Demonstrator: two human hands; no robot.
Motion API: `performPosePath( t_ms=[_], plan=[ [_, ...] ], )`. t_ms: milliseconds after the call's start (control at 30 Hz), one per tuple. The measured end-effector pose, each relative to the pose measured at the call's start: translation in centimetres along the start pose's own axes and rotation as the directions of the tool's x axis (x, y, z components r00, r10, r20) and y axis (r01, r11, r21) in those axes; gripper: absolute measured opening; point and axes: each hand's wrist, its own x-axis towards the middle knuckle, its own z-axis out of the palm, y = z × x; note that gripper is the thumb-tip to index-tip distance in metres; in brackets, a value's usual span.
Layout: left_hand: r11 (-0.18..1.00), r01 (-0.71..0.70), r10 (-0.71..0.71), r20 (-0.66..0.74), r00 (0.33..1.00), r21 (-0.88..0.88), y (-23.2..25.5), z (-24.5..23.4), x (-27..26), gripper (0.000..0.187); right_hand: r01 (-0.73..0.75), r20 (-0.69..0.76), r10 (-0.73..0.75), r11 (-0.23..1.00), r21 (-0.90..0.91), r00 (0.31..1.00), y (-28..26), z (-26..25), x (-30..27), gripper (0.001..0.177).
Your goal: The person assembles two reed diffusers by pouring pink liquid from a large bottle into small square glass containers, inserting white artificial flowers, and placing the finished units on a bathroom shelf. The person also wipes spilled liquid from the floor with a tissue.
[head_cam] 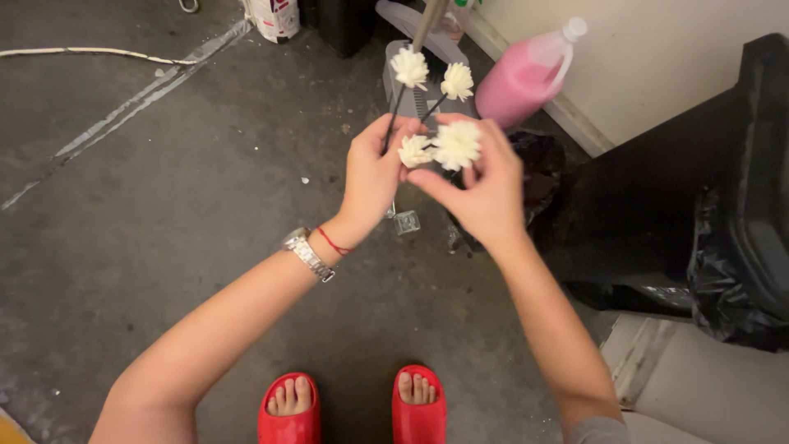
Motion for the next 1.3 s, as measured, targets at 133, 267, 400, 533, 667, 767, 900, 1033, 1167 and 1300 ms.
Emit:
performPosePath(
  t_ms=[133,267,400,533,667,767,900,1033,1167,1300],
  plan=[
    [0.999,0.028,-0.026,-0.051,0.998,0.038,0.1,1.4,-0.7,0.023,-0.124,0.019,0.122,0.986,0.11,0.992,2.4,1.3,-0.3,0.041],
    [0.998,-0.005,0.008,-0.05,0.999,0.057,0.6,1.9,-0.4,0.023,-0.206,-0.006,0.216,0.939,0.277,0.976,3.8,1.6,-0.3,0.033],
    [0.996,-0.015,0.02,-0.055,0.998,0.083,0.7,2.0,-0.5,0.022,-0.117,-0.107,0.155,0.948,0.296,0.982,3.8,1.3,-0.6,0.03],
    [0.996,0.0,0.005,-0.065,0.998,0.085,0.5,1.7,-0.3,0.022,-0.113,-0.076,0.137,0.959,0.26,0.988,4.1,0.7,0.0,0.036],
    [0.998,-0.008,0.012,-0.059,0.998,0.061,-0.5,0.9,0.2,0.025,-0.111,-0.065,0.171,0.839,0.532,0.983,4.9,-0.4,-0.1,0.039],
    [0.997,0.004,0.002,-0.078,0.997,0.073,-1.5,0.0,0.5,0.029,-0.17,-0.003,0.312,0.526,0.833,0.95,5.5,-0.7,-0.5,0.02],
    [0.995,-0.01,-0.002,-0.116,0.993,-0.103,-2.4,0.1,0.7,0.029,-0.397,0.145,0.508,0.434,0.809,0.849,6.2,2.0,-1.9,0.022],
    [0.952,-0.109,0.15,-0.126,0.981,0.286,-2.0,1.1,-0.1,0.024,-0.321,-0.018,0.451,0.662,0.678,0.892,6.7,5.6,-3.6,0.025],
    [0.866,-0.223,0.289,-0.084,0.954,0.447,-1.0,1.8,-0.7,0.022,-0.157,-0.22,0.348,0.787,0.596,0.911,7.2,7.3,-3.7,0.021],
    [0.77,-0.343,0.42,-0.023,0.907,0.538,-0.9,2.0,-0.8,0.022,-0.245,-0.191,0.515,0.661,0.709,0.836,7.5,7.6,-2.5,0.018]
  ],
)
